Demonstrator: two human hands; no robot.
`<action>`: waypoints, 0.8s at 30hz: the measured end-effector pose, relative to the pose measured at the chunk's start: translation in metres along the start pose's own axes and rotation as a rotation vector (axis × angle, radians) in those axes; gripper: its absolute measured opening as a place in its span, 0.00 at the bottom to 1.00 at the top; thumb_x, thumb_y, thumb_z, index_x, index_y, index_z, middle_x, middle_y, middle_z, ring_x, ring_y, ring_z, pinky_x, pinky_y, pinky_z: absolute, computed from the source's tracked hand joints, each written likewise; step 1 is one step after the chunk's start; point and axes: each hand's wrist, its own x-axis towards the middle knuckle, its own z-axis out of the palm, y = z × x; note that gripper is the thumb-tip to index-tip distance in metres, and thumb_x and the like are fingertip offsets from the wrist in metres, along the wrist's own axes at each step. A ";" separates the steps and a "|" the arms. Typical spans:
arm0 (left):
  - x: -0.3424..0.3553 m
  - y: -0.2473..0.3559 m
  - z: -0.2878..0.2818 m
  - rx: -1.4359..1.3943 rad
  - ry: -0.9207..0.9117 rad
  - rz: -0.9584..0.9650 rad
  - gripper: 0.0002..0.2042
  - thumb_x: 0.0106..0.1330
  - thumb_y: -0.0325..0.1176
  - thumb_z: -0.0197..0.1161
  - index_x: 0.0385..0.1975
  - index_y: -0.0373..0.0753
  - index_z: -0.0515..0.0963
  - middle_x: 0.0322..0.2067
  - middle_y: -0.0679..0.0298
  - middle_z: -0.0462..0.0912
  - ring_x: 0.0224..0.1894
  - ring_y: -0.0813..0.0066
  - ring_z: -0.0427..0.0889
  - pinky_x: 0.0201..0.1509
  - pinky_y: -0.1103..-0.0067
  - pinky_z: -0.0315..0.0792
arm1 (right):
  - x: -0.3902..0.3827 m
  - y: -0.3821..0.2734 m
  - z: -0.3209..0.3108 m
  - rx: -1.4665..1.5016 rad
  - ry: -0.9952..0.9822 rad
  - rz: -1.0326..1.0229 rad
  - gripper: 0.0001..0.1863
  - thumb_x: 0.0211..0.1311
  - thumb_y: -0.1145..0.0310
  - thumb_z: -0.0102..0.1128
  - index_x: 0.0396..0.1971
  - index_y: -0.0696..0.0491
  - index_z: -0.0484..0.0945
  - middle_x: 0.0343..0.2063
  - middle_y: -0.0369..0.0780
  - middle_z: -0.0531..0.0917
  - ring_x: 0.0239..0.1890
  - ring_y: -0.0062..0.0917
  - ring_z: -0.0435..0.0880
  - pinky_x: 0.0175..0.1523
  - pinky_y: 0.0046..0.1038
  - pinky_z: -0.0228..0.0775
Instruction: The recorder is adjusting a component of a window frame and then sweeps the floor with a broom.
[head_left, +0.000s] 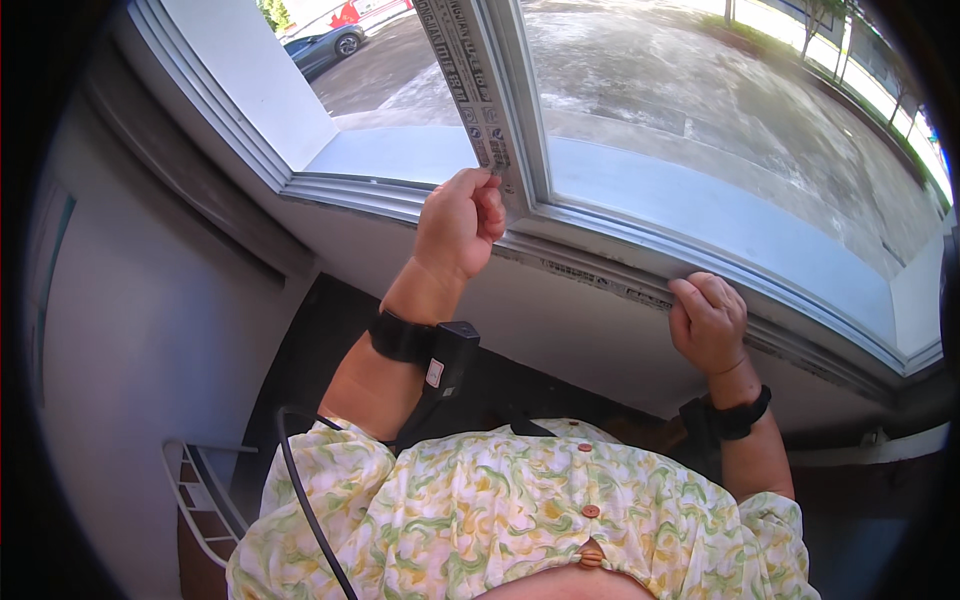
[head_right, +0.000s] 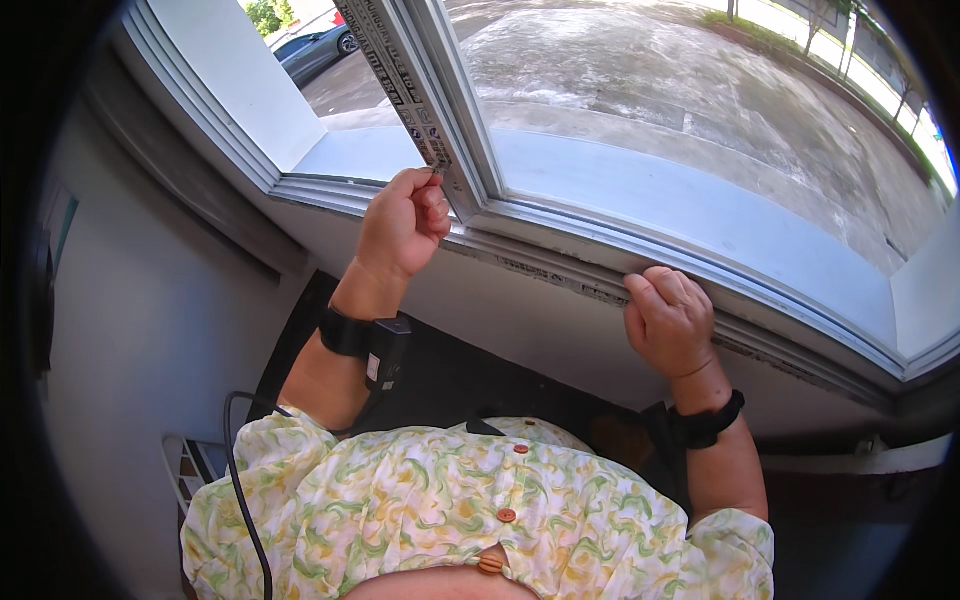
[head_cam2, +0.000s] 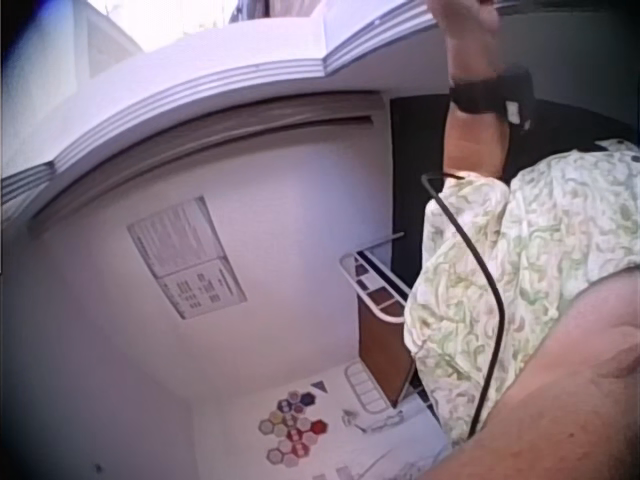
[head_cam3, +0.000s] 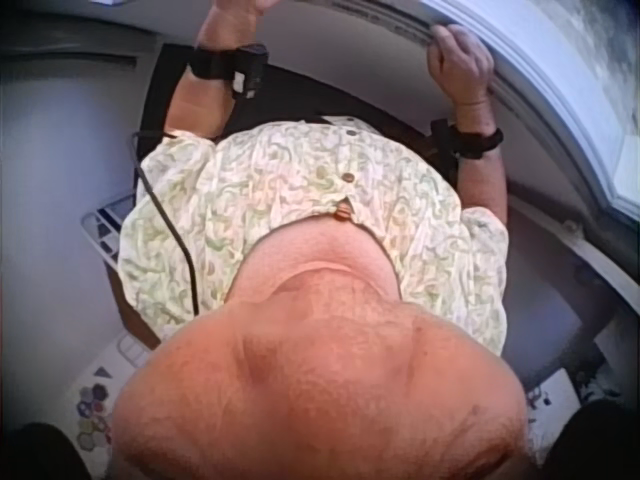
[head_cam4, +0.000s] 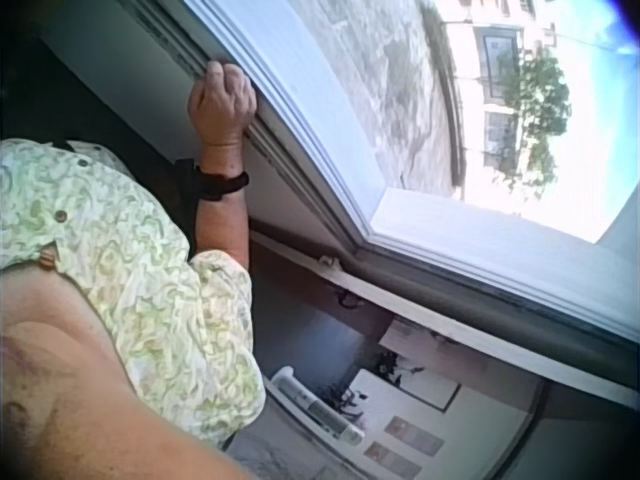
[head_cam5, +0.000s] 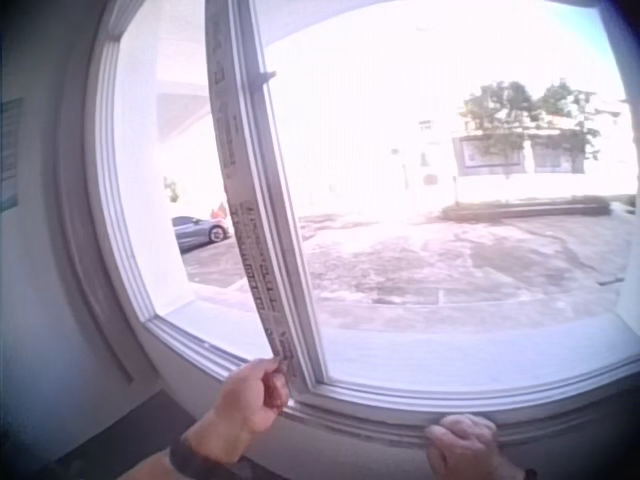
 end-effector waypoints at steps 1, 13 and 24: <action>0.000 -0.001 -0.001 0.000 0.000 -0.001 0.09 0.64 0.34 0.55 0.25 0.36 0.72 0.15 0.70 0.69 0.17 0.80 0.66 0.21 0.85 0.60 | 0.000 0.001 0.000 -0.005 0.003 -0.004 0.12 0.40 0.78 0.59 0.30 0.53 0.77 0.27 0.37 0.75 0.28 0.30 0.77 0.34 0.30 0.71; 0.000 0.013 0.010 0.206 0.106 -0.032 0.15 0.65 0.43 0.56 0.27 0.36 0.74 0.21 0.62 0.78 0.20 0.74 0.77 0.20 0.84 0.67 | -0.001 -0.002 0.001 -0.013 -0.006 0.023 0.12 0.40 0.78 0.58 0.30 0.52 0.78 0.28 0.37 0.75 0.28 0.32 0.77 0.34 0.30 0.71; 0.000 0.014 0.007 -0.025 0.081 -0.073 0.07 0.66 0.30 0.53 0.28 0.35 0.74 0.20 0.66 0.75 0.21 0.76 0.73 0.23 0.83 0.66 | -0.001 -0.002 0.000 -0.028 -0.010 0.005 0.12 0.42 0.78 0.58 0.31 0.53 0.78 0.28 0.38 0.75 0.28 0.32 0.77 0.35 0.31 0.71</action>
